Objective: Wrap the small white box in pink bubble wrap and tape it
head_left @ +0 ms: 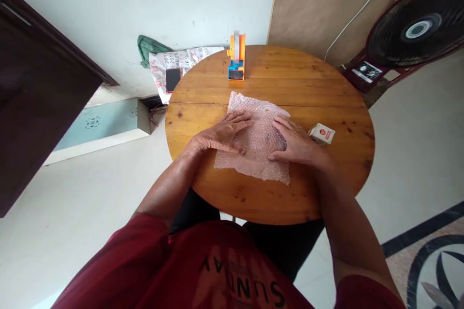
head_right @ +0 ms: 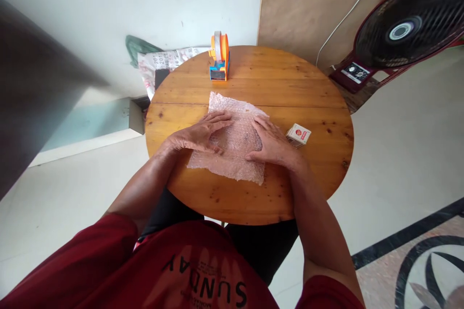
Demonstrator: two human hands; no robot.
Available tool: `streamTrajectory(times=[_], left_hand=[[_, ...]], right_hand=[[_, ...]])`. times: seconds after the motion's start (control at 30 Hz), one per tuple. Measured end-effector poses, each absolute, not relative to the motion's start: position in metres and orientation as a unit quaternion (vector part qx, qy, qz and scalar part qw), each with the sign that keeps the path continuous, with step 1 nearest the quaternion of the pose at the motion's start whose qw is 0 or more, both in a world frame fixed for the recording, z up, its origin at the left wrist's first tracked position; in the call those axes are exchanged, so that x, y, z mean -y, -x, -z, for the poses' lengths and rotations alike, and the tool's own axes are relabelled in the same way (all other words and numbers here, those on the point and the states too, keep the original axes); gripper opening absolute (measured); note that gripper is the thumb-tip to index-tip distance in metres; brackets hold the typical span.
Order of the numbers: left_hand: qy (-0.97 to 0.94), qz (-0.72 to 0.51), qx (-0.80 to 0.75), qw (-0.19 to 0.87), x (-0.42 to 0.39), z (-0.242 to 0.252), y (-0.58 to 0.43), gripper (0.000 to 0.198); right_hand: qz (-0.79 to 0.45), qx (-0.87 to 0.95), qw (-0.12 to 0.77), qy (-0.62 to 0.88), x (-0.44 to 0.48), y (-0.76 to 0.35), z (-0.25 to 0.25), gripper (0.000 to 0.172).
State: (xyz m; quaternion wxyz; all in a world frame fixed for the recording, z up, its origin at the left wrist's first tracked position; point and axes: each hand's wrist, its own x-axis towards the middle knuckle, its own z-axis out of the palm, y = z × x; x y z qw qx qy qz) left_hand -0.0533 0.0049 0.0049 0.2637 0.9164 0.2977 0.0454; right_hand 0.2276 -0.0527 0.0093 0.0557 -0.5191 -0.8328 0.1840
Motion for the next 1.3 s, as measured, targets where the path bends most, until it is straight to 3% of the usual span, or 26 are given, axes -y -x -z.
streamTrajectory(times=[0.37,0.6,0.9,1.13,1.3], left_hand=[[-0.916,-0.086,-0.3,0.252,-0.004,0.003,0.052,0.089],[-0.894,-0.189,-0.315,0.256,0.006,-0.001,0.041,0.042],[-0.917,-0.135,-0.267,0.264,-0.001,0.008,0.042,0.074],[-0.921,-0.126,-0.26,0.26,-0.002,0.012,0.042,0.078],[-0.928,-0.125,-0.251,0.244,-0.003,0.015,0.042,0.082]], right_hand=[[-0.191,0.828,0.049,0.525,0.054,-0.226,-0.014,0.107],[-0.194,0.829,0.045,0.522,0.054,-0.228,-0.012,0.108],[-0.203,0.832,0.069,0.512,0.054,-0.235,-0.01,0.103],[-0.21,0.823,0.122,0.513,0.051,-0.24,-0.008,0.085],[-0.189,0.819,0.125,0.528,0.074,-0.229,-0.045,0.065]])
